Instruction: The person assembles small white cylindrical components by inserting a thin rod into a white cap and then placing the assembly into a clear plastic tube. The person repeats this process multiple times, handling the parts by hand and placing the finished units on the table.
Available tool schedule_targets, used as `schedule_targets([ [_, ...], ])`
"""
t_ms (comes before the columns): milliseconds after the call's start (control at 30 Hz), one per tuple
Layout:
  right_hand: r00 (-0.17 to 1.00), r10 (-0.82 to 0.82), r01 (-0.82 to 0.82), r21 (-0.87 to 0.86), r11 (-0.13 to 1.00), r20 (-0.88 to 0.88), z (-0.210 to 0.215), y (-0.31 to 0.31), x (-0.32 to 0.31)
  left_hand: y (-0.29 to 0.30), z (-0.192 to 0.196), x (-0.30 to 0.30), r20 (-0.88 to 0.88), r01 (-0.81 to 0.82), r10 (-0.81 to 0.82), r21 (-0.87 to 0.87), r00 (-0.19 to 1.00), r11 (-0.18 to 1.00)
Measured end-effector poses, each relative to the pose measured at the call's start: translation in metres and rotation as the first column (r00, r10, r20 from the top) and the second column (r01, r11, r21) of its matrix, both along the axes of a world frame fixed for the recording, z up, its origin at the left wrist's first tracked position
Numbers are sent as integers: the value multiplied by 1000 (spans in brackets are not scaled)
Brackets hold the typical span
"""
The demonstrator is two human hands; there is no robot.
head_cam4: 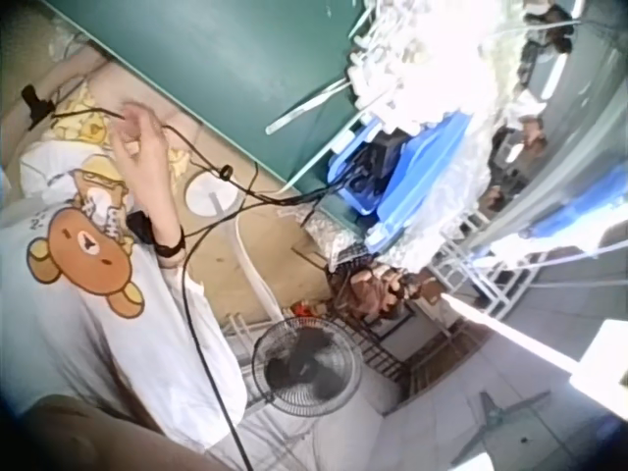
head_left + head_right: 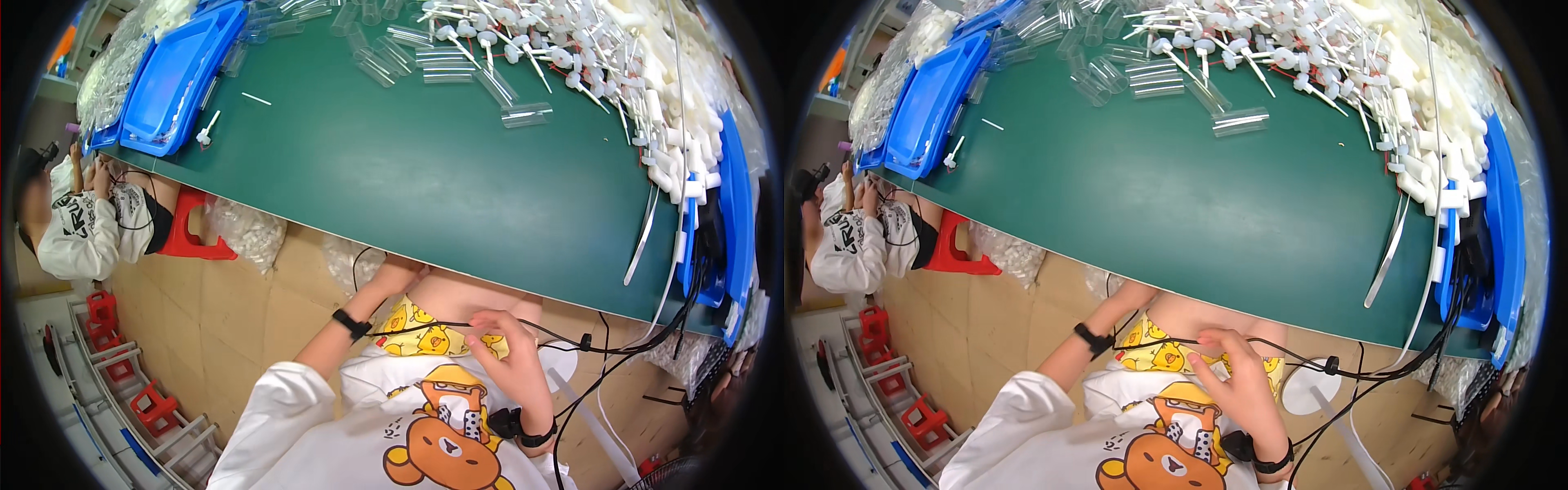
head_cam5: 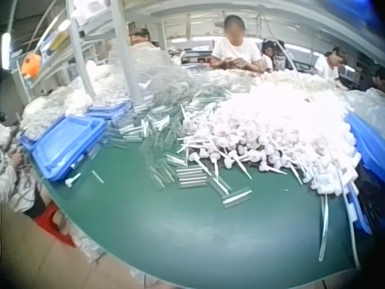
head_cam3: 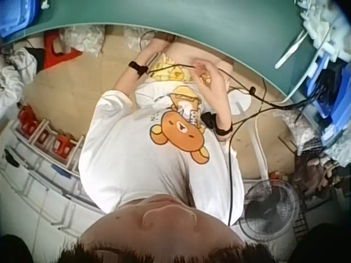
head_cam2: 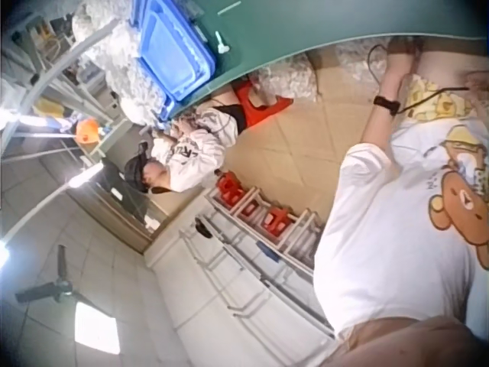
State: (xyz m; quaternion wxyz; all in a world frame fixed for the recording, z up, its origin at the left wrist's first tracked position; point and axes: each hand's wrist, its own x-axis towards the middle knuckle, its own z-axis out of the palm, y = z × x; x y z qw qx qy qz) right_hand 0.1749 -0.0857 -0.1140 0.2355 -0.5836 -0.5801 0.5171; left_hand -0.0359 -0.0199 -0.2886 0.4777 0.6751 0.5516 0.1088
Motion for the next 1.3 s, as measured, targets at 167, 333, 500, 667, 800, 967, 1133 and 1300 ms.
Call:
schedule_targets([
  [167,990,81,-83,19,996,112,11,0,-3,-12,-101,-15,-495,135,-78,82,865,987],
  [333,955,196,-223,105,969,222,2,3,-10,-30,-133,-83,-888,292,-175,-49,425,955],
  [500,914,375,-396,133,909,157,25,14,-29,-47,-76,-121,-888,45,-195,-194,416,980],
  [667,839,539,-445,472,761,-77,83,24,-40,-85,-44,-145,-919,-17,-80,-93,385,996],
  [800,860,458,-123,781,612,-223,127,20,-52,-99,-21,-146,-890,-45,-8,-32,456,998],
  [967,908,367,-35,836,548,-202,157,18,-42,-103,17,-142,-811,-1,52,63,583,998],
  [1133,845,479,85,943,321,-239,149,32,1,-119,24,-135,-867,150,-101,-30,488,988],
  [1300,921,-169,382,738,555,-350,98,41,16,-85,78,-78,-792,233,-102,52,602,971],
])
